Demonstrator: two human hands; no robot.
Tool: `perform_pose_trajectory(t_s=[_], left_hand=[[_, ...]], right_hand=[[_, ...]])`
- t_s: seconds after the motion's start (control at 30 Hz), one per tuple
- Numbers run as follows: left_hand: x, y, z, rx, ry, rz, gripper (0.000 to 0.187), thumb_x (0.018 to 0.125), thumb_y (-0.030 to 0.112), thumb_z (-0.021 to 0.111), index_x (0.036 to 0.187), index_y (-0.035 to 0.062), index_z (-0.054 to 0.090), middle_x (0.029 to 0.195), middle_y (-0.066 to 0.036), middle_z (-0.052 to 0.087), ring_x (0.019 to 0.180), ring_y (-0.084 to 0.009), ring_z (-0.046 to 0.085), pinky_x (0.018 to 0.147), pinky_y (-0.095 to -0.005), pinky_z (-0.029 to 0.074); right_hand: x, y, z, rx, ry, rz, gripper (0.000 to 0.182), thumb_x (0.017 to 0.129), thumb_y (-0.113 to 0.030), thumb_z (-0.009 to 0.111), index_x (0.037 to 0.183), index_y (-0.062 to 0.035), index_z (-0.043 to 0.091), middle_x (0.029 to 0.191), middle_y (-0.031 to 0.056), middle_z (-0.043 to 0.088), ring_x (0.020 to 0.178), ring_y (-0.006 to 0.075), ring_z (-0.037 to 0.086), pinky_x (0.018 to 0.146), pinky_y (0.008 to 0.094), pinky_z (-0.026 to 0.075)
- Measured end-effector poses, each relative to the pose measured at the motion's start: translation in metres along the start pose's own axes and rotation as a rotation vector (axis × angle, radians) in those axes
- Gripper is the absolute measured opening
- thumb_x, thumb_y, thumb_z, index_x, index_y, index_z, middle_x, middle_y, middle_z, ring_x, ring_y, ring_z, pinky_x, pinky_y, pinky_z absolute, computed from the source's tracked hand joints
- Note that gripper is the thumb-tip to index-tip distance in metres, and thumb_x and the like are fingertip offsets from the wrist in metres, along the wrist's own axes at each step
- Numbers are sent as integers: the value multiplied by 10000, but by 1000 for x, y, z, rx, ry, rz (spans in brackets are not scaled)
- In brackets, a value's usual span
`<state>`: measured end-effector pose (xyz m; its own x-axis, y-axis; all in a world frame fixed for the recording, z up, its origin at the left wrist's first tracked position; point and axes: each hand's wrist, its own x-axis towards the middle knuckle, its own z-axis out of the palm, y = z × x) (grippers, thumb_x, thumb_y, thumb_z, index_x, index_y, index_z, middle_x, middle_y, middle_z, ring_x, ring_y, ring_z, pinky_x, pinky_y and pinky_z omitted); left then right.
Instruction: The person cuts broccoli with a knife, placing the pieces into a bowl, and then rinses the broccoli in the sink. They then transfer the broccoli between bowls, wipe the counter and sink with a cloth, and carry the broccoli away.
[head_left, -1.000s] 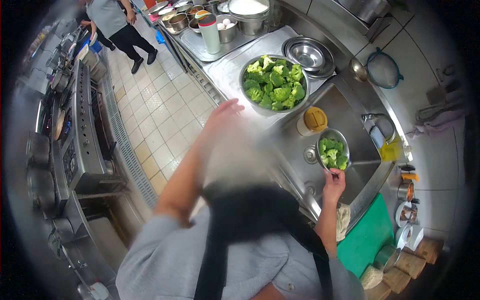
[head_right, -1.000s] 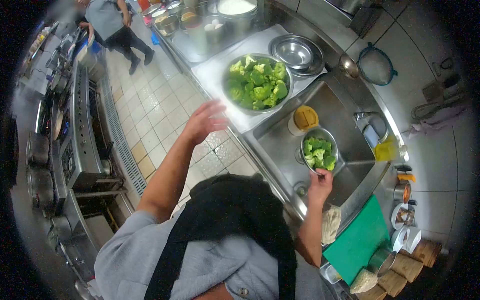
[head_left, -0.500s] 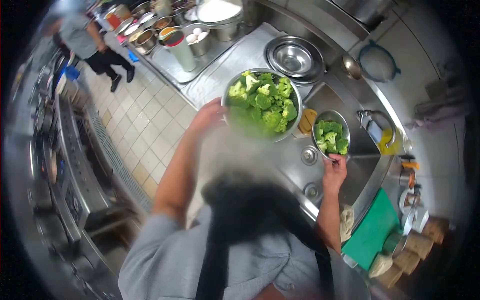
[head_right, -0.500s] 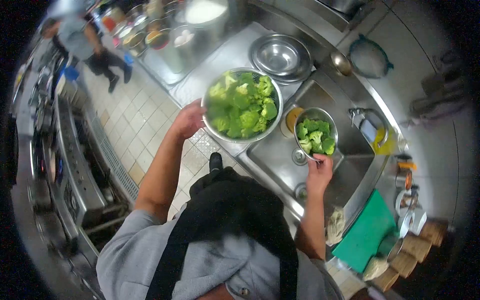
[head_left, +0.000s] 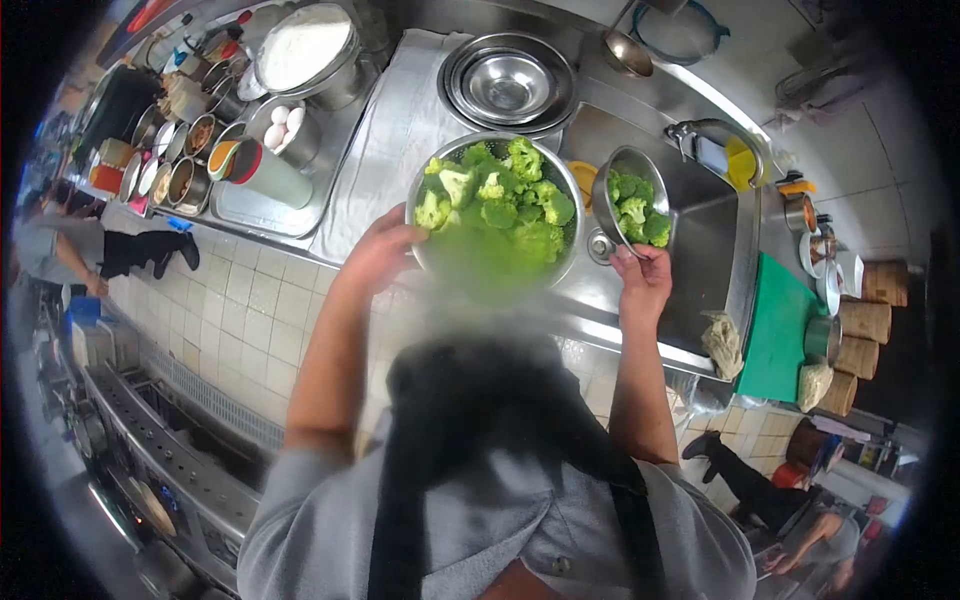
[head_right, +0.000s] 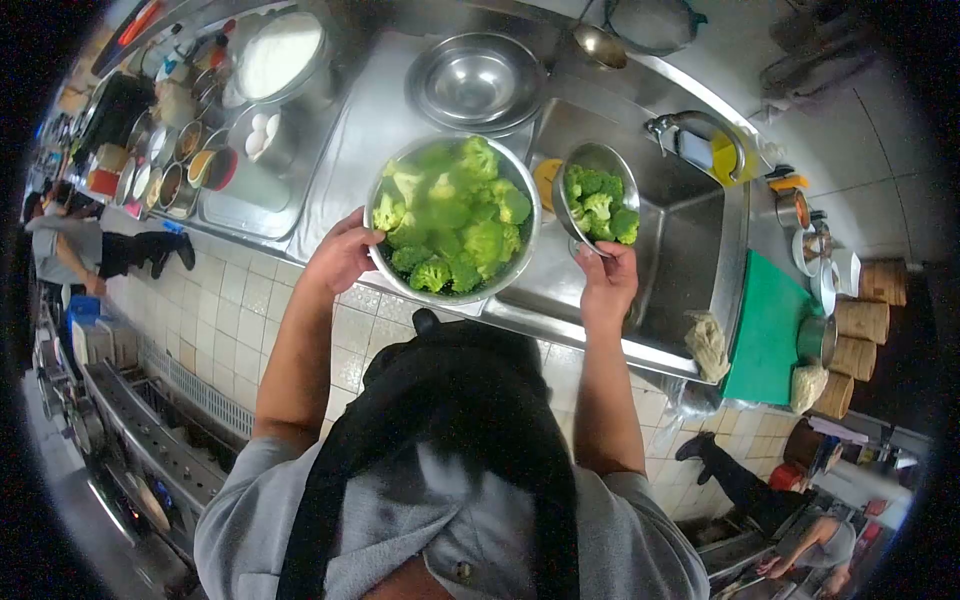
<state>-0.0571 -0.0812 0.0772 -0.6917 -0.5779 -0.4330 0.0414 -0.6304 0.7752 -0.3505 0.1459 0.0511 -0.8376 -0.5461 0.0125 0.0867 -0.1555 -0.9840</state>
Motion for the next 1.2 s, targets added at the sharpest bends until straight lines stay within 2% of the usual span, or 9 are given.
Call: perform_pose_trajectory(t_s=[0.37, 0.47, 0.57, 0.77, 0.9, 0.97, 1.03, 1.07, 1.2], left_hand=[[7, -46, -15, 73, 58, -56, 433, 802, 10, 505, 1208, -125, 433, 1158, -219, 576, 1022, -340, 621, 882, -479, 540], [0, -45, 1, 293, 101, 120, 203, 823, 47, 587, 987, -70, 614, 978, -176, 654, 960, -249, 640, 810, -368, 530], [-11, -28, 36, -162, 194, -7, 391, 785, 57, 544, 1150, -83, 531, 1093, -169, 622, 961, -283, 633, 832, -390, 533], [-10, -30, 28, -32, 308, -39, 450, 730, -2, 477, 1174, -68, 510, 1053, -165, 627, 938, -302, 638, 843, -436, 535], [-4, -55, -21, 582, 192, 105, 471, 784, 83, 482, 1235, -52, 495, 1139, -171, 609, 1030, -320, 610, 913, -409, 507], [-13, -32, 25, -123, 264, -42, 430, 801, 89, 551, 1214, -26, 526, 1137, -165, 620, 1042, -319, 612, 903, -401, 509], [-12, -43, -5, -194, 267, -64, 363, 785, 62, 641, 1138, -8, 595, 1100, -155, 649, 1037, -302, 625, 879, -388, 514], [-6, -64, -46, 275, 276, 76, 424, 748, 49, 571, 1167, -18, 555, 1110, -150, 639, 1012, -306, 631, 865, -414, 529], [-9, -67, -45, 404, 268, 88, 421, 734, 22, 596, 1152, -18, 575, 1107, -143, 647, 993, -297, 636, 859, -394, 529]], right_hand=[[28, 5, -66, -247, 161, -106, 238, 823, 53, 693, 994, -37, 554, 885, 44, 621, 805, 98, 589, 721, 226, 468], [46, 8, -113, -304, 288, -180, 209, 835, 15, 699, 994, -27, 571, 857, 27, 623, 779, 93, 578, 702, 218, 455], [71, 8, -167, -444, 387, -171, 172, 837, 11, 693, 970, -26, 591, 857, 27, 626, 783, 101, 577, 706, 227, 452], [127, -11, -216, -549, 552, -155, 169, 810, -19, 723, 944, -10, 621, 852, 47, 646, 773, 114, 588, 700, 243, 461], [166, 1, -256, -570, 586, -223, 197, 779, -48, 755, 934, 6, 646, 836, 56, 652, 758, 122, 598, 695, 258, 474], [188, 12, -283, -605, 601, -252, 210, 773, -60, 763, 935, 7, 648, 838, 58, 660, 745, 137, 604, 700, 265, 480], [204, 18, -296, -481, 557, -336, 184, 780, -62, 755, 923, 3, 658, 843, 66, 668, 749, 151, 610, 705, 276, 486], [207, 7, -294, -566, 592, -322, 169, 782, -60, 749, 910, 11, 665, 834, 98, 676, 760, 170, 619, 718, 289, 491], [238, -21, -316, -887, 664, -303, 183, 782, -118, 761, 901, -2, 683, 831, 128, 688, 767, 199, 636, 742, 315, 498]])
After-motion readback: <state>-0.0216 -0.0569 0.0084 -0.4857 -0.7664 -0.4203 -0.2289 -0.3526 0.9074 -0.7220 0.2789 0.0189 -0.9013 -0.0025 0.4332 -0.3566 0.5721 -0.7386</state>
